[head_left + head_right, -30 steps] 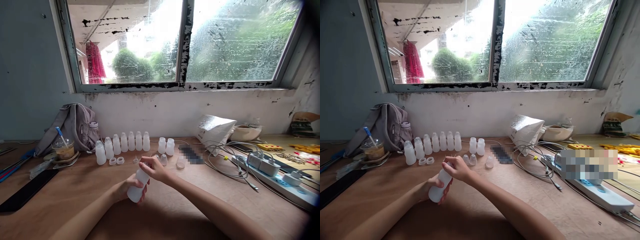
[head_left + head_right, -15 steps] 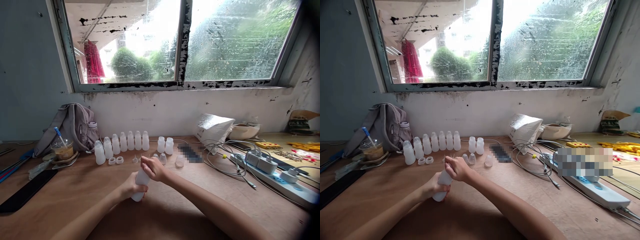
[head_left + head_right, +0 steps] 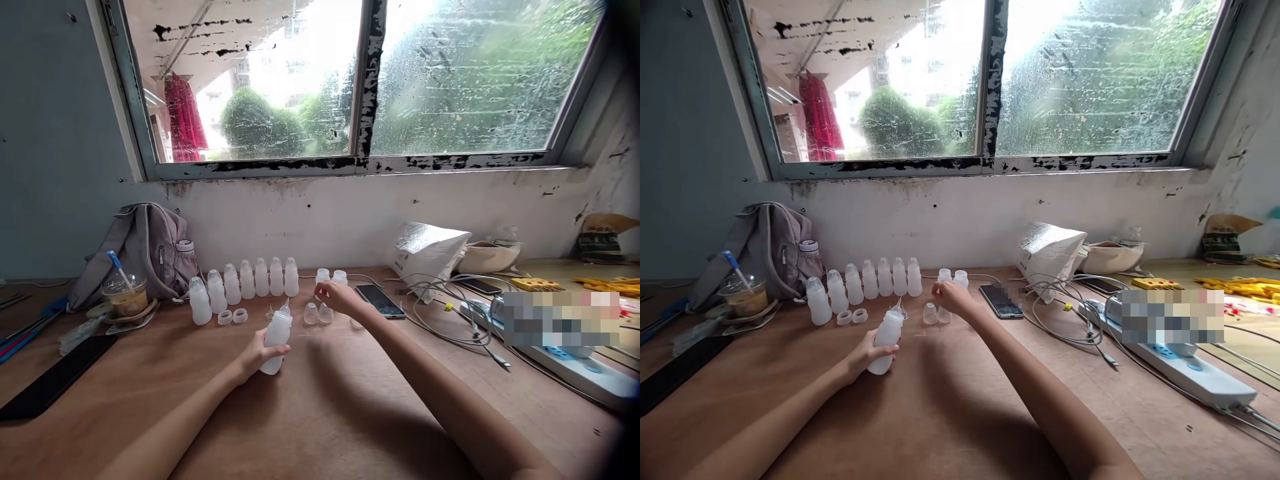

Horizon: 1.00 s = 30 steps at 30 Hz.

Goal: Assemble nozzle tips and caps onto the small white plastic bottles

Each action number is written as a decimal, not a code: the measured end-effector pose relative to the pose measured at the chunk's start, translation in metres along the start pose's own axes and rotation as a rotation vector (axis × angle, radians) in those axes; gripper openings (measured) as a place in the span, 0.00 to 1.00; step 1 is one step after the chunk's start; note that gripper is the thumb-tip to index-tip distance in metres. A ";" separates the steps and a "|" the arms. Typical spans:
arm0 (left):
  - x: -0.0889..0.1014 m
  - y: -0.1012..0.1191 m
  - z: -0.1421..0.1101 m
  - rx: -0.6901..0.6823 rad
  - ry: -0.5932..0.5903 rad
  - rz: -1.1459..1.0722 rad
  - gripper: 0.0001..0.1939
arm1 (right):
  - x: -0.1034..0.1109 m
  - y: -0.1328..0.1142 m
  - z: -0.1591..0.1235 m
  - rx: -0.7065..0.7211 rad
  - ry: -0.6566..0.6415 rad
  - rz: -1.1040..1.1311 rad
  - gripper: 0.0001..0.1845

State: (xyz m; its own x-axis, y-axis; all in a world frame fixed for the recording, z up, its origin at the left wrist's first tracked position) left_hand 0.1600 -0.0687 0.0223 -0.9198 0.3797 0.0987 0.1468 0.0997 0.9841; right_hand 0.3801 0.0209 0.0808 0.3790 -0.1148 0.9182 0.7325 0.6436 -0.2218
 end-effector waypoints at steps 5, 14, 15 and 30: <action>0.000 0.004 -0.002 -0.066 0.021 0.090 0.18 | -0.008 0.031 -0.007 -0.067 -0.163 0.028 0.17; -0.001 0.008 -0.003 -0.083 0.028 0.146 0.14 | 0.019 0.012 -0.005 -0.129 -0.039 0.193 0.18; -0.001 0.008 -0.003 -0.075 0.030 0.153 0.15 | 0.023 0.005 -0.005 -0.080 -0.047 0.358 0.19; 0.001 0.008 -0.004 -0.045 -0.046 0.062 0.21 | 0.037 -0.012 -0.010 -0.057 -0.159 0.787 0.22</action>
Point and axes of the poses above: each hand's wrist, its own z-axis towards the middle knuckle, its own x-axis out of the back of the hand, y = z × x, the point moved 1 cm from there along z, towards the middle knuckle, and after that the axes turned 11 degrees about x, right-handed, at the moved point
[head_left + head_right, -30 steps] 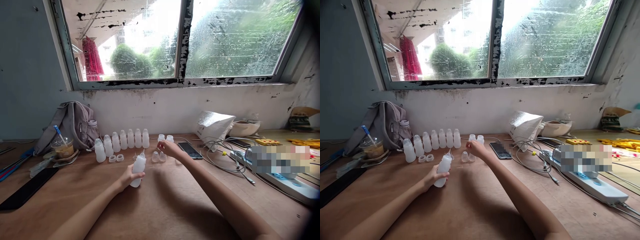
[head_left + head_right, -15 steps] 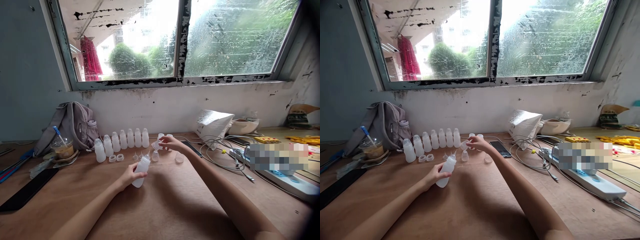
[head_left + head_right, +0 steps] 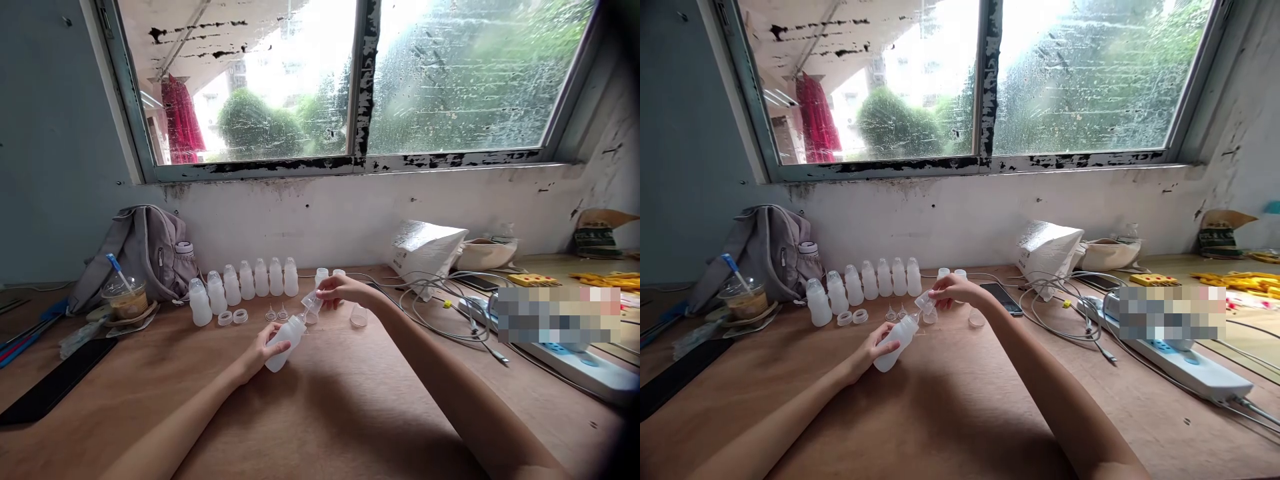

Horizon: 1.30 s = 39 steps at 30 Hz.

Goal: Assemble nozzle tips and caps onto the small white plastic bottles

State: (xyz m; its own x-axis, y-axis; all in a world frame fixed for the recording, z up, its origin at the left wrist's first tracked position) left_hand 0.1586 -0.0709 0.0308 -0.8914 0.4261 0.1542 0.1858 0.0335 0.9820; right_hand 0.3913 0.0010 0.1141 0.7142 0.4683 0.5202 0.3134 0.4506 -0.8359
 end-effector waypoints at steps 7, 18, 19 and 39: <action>0.000 -0.002 0.002 -0.008 -0.020 -0.005 0.19 | -0.017 0.004 0.005 -0.016 -0.119 0.085 0.20; 0.000 -0.006 0.003 -0.012 0.001 0.007 0.19 | -0.028 0.004 0.007 -0.024 -0.157 0.167 0.18; 0.000 -0.005 0.003 -0.018 0.002 0.014 0.19 | -0.028 0.004 0.007 -0.024 -0.157 0.169 0.18; -0.004 -0.015 0.010 -0.149 0.159 0.170 0.20 | -0.033 -0.005 0.028 -0.001 -0.254 -0.040 0.16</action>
Point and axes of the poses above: each hand's wrist, its own z-axis towards the middle knuckle, its own x-axis out of the back of the hand, y = z × x, the point moved 1 cm from there along z, towards the middle knuckle, and after that the axes turned 11 degrees about x, right-handed, at the moved point
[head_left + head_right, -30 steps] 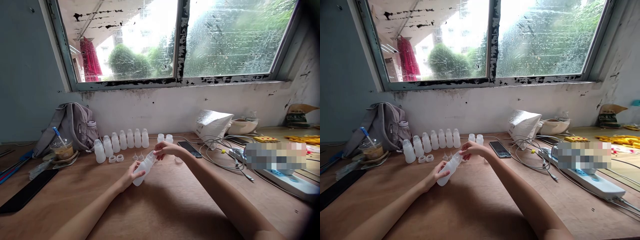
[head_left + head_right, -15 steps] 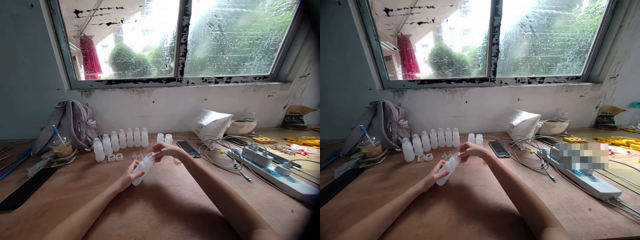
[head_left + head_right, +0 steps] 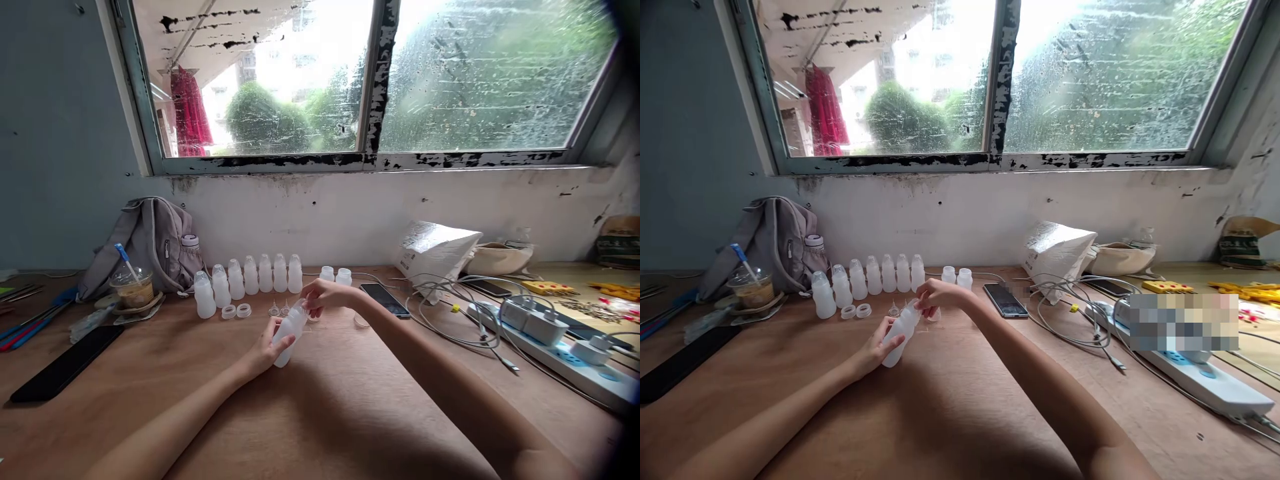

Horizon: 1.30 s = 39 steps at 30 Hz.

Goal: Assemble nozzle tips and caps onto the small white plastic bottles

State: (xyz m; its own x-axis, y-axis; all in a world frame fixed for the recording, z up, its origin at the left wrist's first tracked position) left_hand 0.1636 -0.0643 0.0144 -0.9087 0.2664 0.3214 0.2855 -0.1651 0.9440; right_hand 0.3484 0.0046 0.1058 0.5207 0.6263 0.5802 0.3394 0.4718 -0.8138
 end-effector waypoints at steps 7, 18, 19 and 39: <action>-0.001 -0.006 0.008 0.025 0.052 -0.082 0.31 | 0.032 -0.021 0.018 0.027 0.183 -0.268 0.17; 0.029 -0.020 0.008 -0.165 0.324 0.523 0.19 | 0.087 -0.001 0.043 -0.218 0.421 -0.888 0.18; 0.028 -0.018 0.006 -0.197 0.305 0.603 0.20 | 0.087 0.007 0.047 -0.232 0.428 -0.890 0.18; 0.033 -0.020 0.001 -0.170 0.262 0.906 0.21 | 0.082 0.064 0.064 -0.273 0.501 -0.840 0.18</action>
Point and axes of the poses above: each hand's wrist, its own z-axis towards the middle knuckle, its own x-axis out of the back of the hand, y = z × x, the point moved 1 cm from there along z, towards the middle knuckle, and after that the axes turned 11 degrees about x, right-handed, at the moved point
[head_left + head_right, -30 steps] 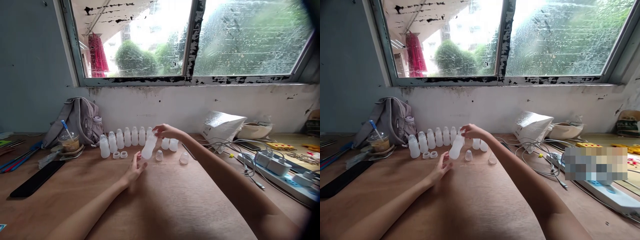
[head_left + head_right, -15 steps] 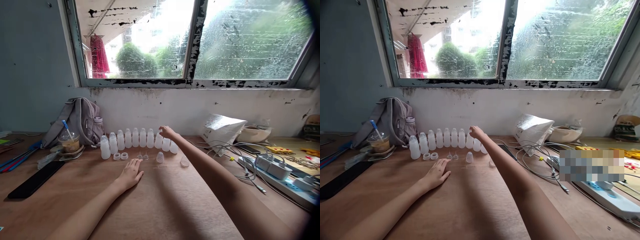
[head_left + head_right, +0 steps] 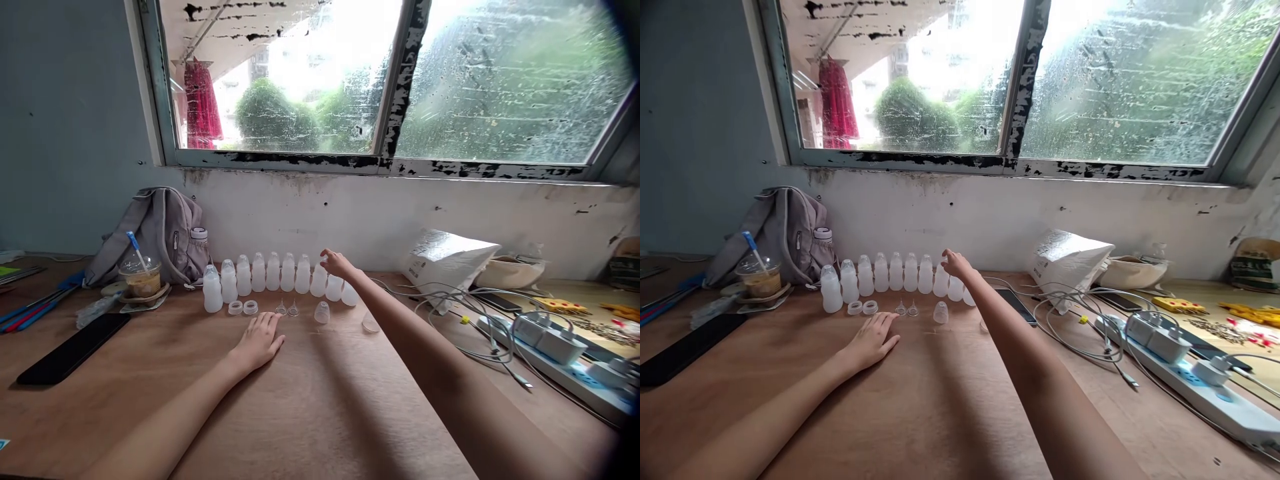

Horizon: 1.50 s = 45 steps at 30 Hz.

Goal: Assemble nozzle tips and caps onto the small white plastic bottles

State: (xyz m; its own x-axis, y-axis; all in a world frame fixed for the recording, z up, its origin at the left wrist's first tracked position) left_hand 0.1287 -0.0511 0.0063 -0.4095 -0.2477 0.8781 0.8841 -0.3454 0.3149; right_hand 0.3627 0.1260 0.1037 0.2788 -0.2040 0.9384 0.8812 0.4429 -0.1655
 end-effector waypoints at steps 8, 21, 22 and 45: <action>-0.001 -0.012 0.005 0.072 0.021 0.023 0.21 | -0.006 0.001 -0.006 0.055 0.017 0.028 0.22; -0.002 -0.036 0.015 0.211 0.096 0.132 0.22 | -0.012 -0.033 -0.034 0.162 0.296 0.015 0.18; -0.002 -0.038 0.015 0.219 0.094 0.142 0.23 | -0.014 -0.041 -0.039 0.188 0.320 0.018 0.17; 0.004 -0.027 0.013 0.134 0.099 0.074 0.10 | -0.096 -0.094 -0.109 0.454 0.186 0.211 0.17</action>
State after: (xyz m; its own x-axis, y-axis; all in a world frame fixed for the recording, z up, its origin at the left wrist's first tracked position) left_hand 0.1056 -0.0310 0.0062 -0.3570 -0.3584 0.8626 0.9319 -0.2005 0.3023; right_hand 0.2943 0.0089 -0.0037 0.5317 -0.2024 0.8224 0.5558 0.8161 -0.1585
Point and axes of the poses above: each hand's wrist, its own z-axis towards the middle knuckle, its own x-axis out of the back of the hand, y = z × x, the point moved 1 cm from there along z, towards the middle knuckle, and after that the axes turned 11 degrees about x, right-handed, at the moved point
